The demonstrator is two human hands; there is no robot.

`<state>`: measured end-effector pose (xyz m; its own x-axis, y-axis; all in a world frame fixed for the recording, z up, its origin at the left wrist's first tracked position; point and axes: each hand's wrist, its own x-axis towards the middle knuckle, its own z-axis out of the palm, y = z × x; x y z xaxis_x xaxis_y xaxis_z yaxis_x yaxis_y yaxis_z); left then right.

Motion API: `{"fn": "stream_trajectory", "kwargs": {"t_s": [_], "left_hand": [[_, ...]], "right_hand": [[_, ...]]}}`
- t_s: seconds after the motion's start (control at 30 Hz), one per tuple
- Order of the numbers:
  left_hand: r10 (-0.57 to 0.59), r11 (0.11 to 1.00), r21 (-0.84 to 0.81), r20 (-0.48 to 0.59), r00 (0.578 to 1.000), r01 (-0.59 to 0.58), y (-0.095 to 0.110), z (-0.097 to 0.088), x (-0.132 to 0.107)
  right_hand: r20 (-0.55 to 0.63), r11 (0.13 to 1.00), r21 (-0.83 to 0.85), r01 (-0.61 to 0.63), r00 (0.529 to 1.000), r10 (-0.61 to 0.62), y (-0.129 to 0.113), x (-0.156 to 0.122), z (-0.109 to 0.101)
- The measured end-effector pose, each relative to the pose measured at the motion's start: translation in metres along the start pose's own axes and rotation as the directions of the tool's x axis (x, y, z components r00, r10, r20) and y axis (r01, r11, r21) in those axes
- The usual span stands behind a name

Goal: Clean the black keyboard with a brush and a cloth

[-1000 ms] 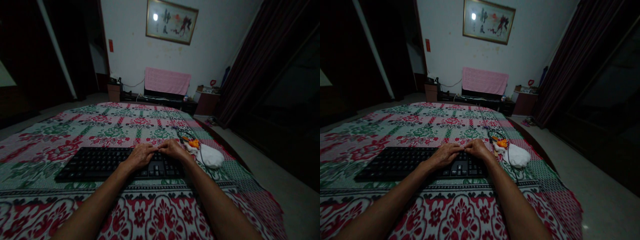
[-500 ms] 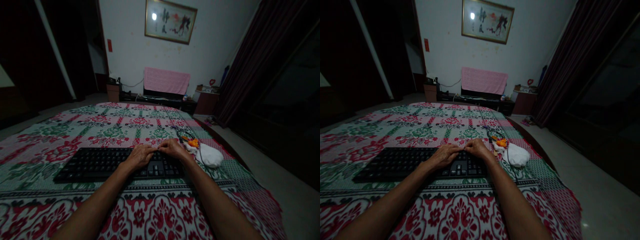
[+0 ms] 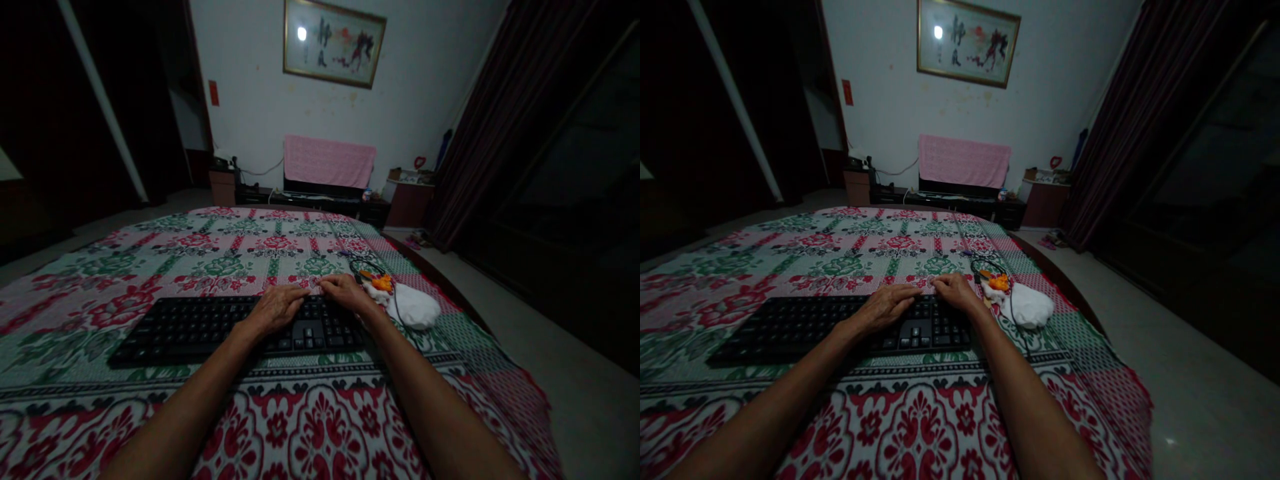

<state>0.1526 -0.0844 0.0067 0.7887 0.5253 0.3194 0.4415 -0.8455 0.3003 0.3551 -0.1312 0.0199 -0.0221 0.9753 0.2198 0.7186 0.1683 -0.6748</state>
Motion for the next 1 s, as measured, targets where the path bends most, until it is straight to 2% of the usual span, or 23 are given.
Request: {"fn": "stream_trajectory", "kwargs": {"t_s": [0.13,0.27,0.43,0.57,0.63,0.8,0.93,1.0], "left_hand": [[-0.038,0.999,-0.005,-0.061,0.997,0.038,-0.009,-0.011,-0.003],[-0.142,0.99,0.004,-0.105,0.984,0.144,-0.021,-0.028,-0.017],[-0.279,0.954,0.066,-0.163,0.946,0.292,-0.038,-0.045,-0.047],[-0.394,0.896,0.126,-0.221,0.892,0.427,-0.052,-0.054,-0.075],[-0.477,0.838,0.159,-0.253,0.842,0.523,-0.059,-0.06,-0.086],[-0.664,0.65,0.126,-0.385,0.641,0.749,-0.07,-0.076,-0.105],[-0.781,0.519,0.075,-0.364,0.508,0.852,-0.078,-0.083,-0.112],[-0.814,0.485,0.067,-0.328,0.479,0.872,-0.084,-0.083,-0.114]], "right_hand": [[-0.206,0.996,0.049,-0.077,0.975,0.085,0.01,-0.009,-0.003],[-0.418,0.988,0.011,-0.155,0.897,0.145,0.018,-0.027,-0.003],[-0.486,0.978,-0.098,-0.183,0.866,0.113,0.013,-0.047,0.006],[-0.532,0.973,-0.137,-0.183,0.843,0.084,0.008,-0.052,0.015],[-0.559,0.972,-0.154,-0.178,0.827,0.063,0.008,-0.054,0.019],[-0.566,0.964,-0.189,-0.188,0.823,0.05,0.012,-0.058,0.023],[-0.544,0.958,-0.184,-0.22,0.835,0.087,0.013,-0.061,0.021],[-0.544,0.949,-0.205,-0.239,0.834,0.092,0.013,-0.062,0.019]]}}
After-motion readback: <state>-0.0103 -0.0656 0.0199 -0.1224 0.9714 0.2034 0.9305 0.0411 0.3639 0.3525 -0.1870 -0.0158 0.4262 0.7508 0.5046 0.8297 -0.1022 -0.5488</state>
